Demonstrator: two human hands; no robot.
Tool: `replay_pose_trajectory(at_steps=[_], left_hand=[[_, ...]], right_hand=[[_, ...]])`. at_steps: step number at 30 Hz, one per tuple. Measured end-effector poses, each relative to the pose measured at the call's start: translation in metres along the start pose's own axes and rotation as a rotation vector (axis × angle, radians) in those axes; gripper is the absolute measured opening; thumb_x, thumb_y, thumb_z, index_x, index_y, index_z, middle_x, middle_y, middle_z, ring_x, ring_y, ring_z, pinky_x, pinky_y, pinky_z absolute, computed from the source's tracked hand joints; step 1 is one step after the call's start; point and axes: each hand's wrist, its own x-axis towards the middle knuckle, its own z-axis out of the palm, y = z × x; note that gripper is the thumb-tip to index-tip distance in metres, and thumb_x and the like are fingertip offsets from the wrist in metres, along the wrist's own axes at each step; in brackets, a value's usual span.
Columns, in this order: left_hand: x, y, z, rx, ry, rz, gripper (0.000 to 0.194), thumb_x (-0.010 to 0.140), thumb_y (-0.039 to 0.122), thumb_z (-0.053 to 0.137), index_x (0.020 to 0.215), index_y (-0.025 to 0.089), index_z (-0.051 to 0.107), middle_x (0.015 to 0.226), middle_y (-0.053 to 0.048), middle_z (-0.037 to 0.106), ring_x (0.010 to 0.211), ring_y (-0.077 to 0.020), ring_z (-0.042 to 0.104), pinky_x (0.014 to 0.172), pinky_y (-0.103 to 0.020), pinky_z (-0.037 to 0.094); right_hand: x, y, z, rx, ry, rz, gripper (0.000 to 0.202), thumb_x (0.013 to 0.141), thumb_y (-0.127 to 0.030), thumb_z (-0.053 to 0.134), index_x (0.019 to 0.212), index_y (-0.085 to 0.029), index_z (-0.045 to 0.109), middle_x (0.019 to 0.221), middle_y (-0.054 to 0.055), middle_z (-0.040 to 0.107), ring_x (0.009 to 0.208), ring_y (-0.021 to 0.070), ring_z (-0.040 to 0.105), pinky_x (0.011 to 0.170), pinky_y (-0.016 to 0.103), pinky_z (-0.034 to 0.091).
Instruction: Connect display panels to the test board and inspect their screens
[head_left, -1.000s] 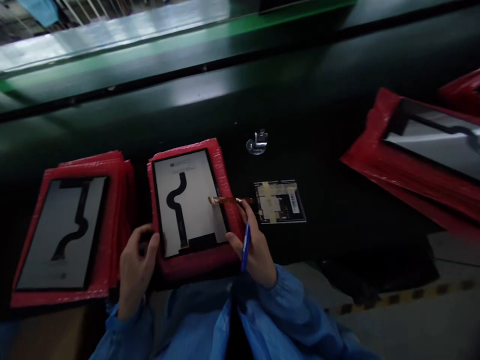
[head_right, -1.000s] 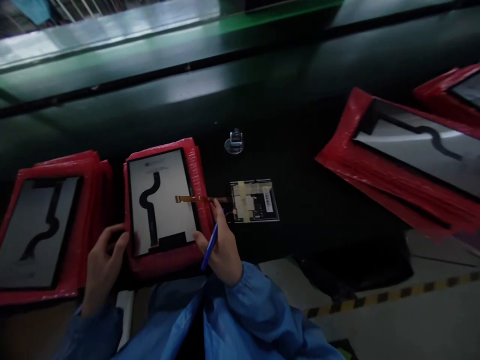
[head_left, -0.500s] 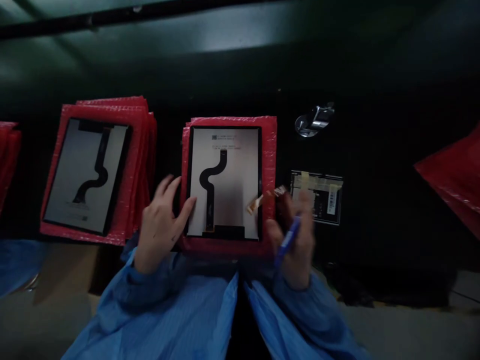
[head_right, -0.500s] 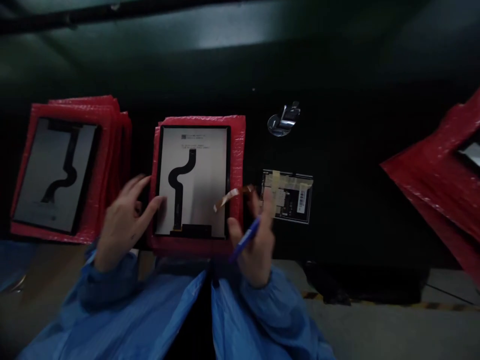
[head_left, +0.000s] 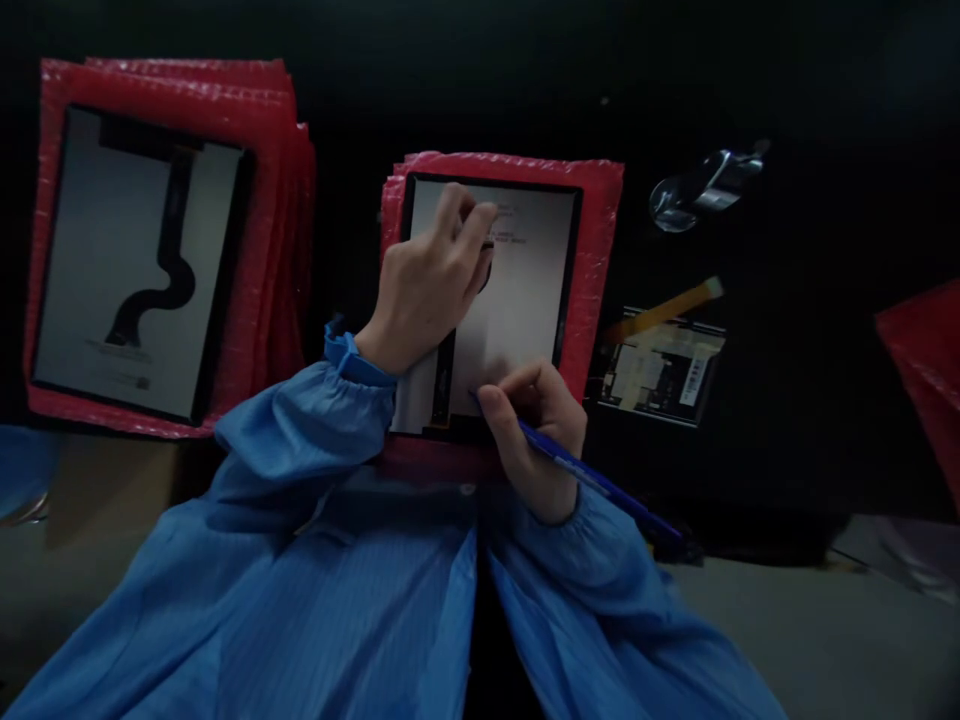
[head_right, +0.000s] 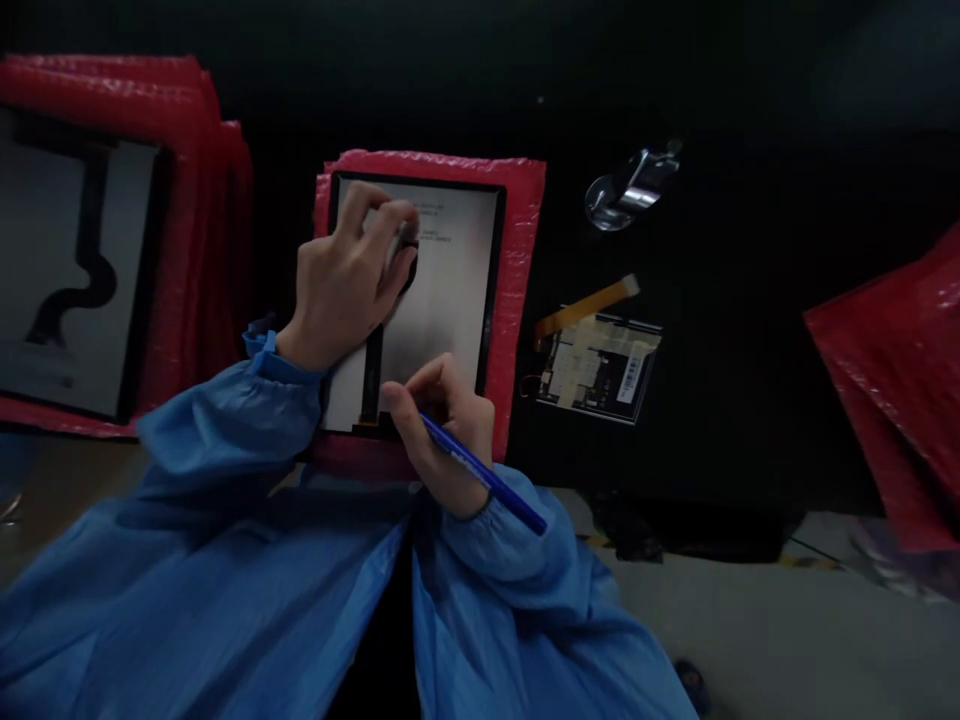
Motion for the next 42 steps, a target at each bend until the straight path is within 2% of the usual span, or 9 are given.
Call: replay_pose_trajectory(at_steps=[6, 12, 20, 25, 30, 33, 35, 38, 42], left_hand=[[-0.004, 0.009, -0.004, 0.159, -0.126, -0.043, 0.046, 0.103, 0.03, 0.025, 0.138, 0.018, 0.052, 0.14, -0.013, 0.053, 0.086, -0.0195, 0.064, 0.058, -0.031, 0.043], [-0.007, 0.0, -0.003, -0.018, -0.064, 0.023, 0.038, 0.099, 0.031, 0.031, 0.124, 0.025, 0.059, 0.137, -0.009, 0.057, 0.092, -0.021, 0.066, 0.063, -0.034, 0.047], [-0.009, 0.002, -0.008, 0.084, -0.149, 0.063, 0.045, 0.099, 0.027, 0.027, 0.129, 0.016, 0.058, 0.143, -0.012, 0.055, 0.086, -0.0194, 0.067, 0.061, -0.03, 0.043], [-0.013, -0.002, -0.005, -0.018, -0.068, 0.125, 0.043, 0.101, 0.028, 0.028, 0.122, 0.017, 0.063, 0.139, -0.01, 0.06, 0.09, -0.0197, 0.069, 0.067, -0.031, 0.048], [-0.017, -0.008, 0.0, -0.19, 0.061, 0.214, 0.038, 0.101, 0.032, 0.037, 0.11, 0.017, 0.071, 0.128, -0.009, 0.068, 0.09, -0.0196, 0.072, 0.071, -0.031, 0.052], [-0.019, -0.008, -0.002, -0.328, 0.032, 0.306, 0.041, 0.101, 0.038, 0.041, 0.101, 0.016, 0.076, 0.124, -0.009, 0.072, 0.092, -0.0199, 0.073, 0.072, -0.029, 0.052], [-0.02, -0.007, -0.007, -0.471, -0.075, 0.361, 0.045, 0.102, 0.039, 0.041, 0.092, 0.015, 0.078, 0.121, -0.008, 0.073, 0.091, -0.0185, 0.073, 0.072, -0.027, 0.052], [-0.02, -0.005, -0.019, -0.697, -0.342, 0.383, 0.051, 0.104, 0.038, 0.038, 0.081, 0.016, 0.078, 0.12, -0.007, 0.074, 0.089, -0.0157, 0.072, 0.076, -0.025, 0.051], [-0.017, -0.006, -0.031, -0.931, -0.689, 0.379, 0.043, 0.101, 0.039, 0.049, 0.078, 0.015, 0.077, 0.112, -0.01, 0.074, 0.089, -0.0167, 0.07, 0.079, -0.025, 0.051]], right_hand=[[0.003, 0.003, 0.005, -0.148, -0.01, -0.006, 0.038, 0.091, -0.02, 0.059, 0.062, -0.021, 0.034, 0.054, -0.008, 0.031, 0.045, 0.0059, 0.032, 0.042, 0.019, 0.026], [0.001, 0.009, 0.005, -0.254, -0.11, -0.082, 0.037, 0.088, -0.017, 0.058, 0.062, -0.021, 0.033, 0.054, -0.007, 0.03, 0.045, 0.0059, 0.028, 0.044, 0.021, 0.024], [-0.003, 0.012, 0.007, -0.28, -0.1, -0.104, 0.038, 0.086, -0.013, 0.057, 0.06, -0.021, 0.029, 0.054, -0.006, 0.028, 0.045, 0.0066, 0.028, 0.044, 0.023, 0.024], [-0.004, 0.017, -0.009, -0.223, 0.353, -0.212, 0.037, 0.092, -0.034, 0.063, 0.063, -0.024, 0.042, 0.054, -0.005, 0.037, 0.043, 0.0111, 0.039, 0.043, 0.026, 0.035], [0.016, 0.009, -0.078, -0.386, 0.728, -0.477, 0.023, 0.095, -0.054, 0.058, 0.089, -0.033, 0.064, 0.067, -0.001, 0.058, 0.043, 0.0134, 0.046, 0.042, 0.029, 0.037], [0.028, 0.009, -0.125, -0.616, 0.433, -0.327, 0.017, 0.099, -0.04, 0.056, 0.113, -0.036, 0.064, 0.105, 0.004, 0.072, 0.087, 0.0258, 0.072, 0.076, 0.043, 0.057], [0.036, 0.014, -0.148, -0.653, 0.107, -0.246, 0.042, 0.092, -0.035, 0.07, 0.132, -0.036, 0.057, 0.137, 0.005, 0.064, 0.122, 0.0312, 0.064, 0.101, 0.049, 0.053], [0.045, 0.022, -0.163, -0.538, -0.184, -0.161, 0.071, 0.082, -0.033, 0.081, 0.145, -0.035, 0.048, 0.15, 0.007, 0.053, 0.107, 0.0252, 0.071, 0.097, 0.044, 0.057], [0.052, 0.014, -0.161, -0.36, -0.346, -0.074, 0.059, 0.083, -0.03, 0.08, 0.137, -0.033, 0.055, 0.138, 0.006, 0.063, 0.072, 0.0124, 0.067, 0.075, 0.032, 0.061]])
